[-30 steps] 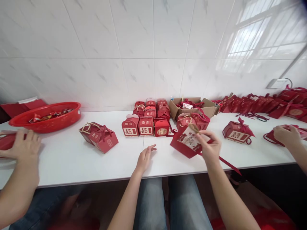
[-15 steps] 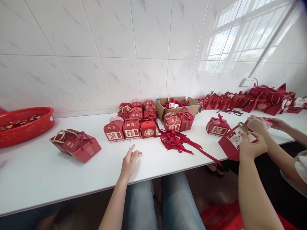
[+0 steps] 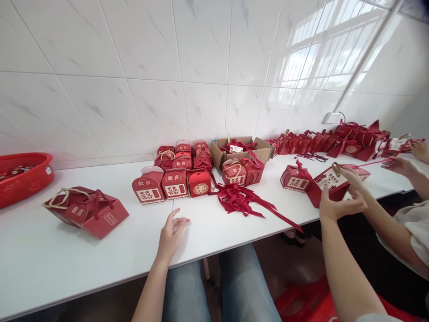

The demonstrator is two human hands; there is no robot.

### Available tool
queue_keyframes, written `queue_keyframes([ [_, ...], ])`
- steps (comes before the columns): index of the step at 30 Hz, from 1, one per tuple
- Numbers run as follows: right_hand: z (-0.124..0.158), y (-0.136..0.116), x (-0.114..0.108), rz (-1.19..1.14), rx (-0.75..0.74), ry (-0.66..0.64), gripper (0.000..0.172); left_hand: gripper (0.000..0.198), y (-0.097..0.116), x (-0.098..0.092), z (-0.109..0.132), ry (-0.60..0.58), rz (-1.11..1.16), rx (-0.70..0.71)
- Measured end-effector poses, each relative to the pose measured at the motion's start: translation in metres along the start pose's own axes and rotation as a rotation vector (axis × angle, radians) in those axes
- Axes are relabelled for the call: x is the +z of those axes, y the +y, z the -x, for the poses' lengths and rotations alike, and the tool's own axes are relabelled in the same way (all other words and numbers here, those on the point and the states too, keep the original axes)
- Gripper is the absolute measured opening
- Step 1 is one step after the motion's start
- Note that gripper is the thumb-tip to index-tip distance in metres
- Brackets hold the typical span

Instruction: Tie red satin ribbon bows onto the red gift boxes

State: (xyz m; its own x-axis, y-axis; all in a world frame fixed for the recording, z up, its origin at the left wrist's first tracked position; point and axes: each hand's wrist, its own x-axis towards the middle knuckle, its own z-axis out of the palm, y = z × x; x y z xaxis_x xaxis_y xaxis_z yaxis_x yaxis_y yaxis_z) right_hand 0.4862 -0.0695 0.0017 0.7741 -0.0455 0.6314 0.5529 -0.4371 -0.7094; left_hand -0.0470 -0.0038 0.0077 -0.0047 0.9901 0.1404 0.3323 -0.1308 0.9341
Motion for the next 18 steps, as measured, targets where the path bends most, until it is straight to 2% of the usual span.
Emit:
queue_keyframes([
  [1, 0.005, 0.004, 0.001, 0.000, 0.059, -0.033, 0.073, 0.056, 0.000, 0.000, 0.000, -0.004, -0.003, 0.007],
  [4, 0.013, 0.014, 0.006, 0.025, 0.085, -0.307, 0.058, 0.053, 0.000, 0.000, -0.001, -0.014, -0.012, 0.027],
  [8, 0.010, 0.019, 0.016, 0.130, 0.003, -0.616, 0.060, 0.053, 0.002, -0.001, -0.001, -0.032, -0.028, 0.016],
  [10, 0.009, 0.018, 0.019, 0.197, -0.018, -0.730, 0.053, 0.054, 0.003, -0.001, 0.000, -0.039, -0.034, 0.005],
  [12, 0.011, 0.015, 0.020, 0.252, -0.025, -0.807, 0.048, 0.055, 0.004, -0.002, 0.000, -0.044, -0.039, -0.003],
  [14, 0.015, 0.012, 0.018, 0.292, -0.034, -0.840, 0.050, 0.055, 0.005, -0.002, 0.000, -0.050, -0.046, -0.006],
  [18, 0.020, 0.007, 0.011, 0.343, -0.036, -0.804, 0.079, 0.053, 0.005, -0.001, 0.000, -0.063, -0.044, 0.032],
])
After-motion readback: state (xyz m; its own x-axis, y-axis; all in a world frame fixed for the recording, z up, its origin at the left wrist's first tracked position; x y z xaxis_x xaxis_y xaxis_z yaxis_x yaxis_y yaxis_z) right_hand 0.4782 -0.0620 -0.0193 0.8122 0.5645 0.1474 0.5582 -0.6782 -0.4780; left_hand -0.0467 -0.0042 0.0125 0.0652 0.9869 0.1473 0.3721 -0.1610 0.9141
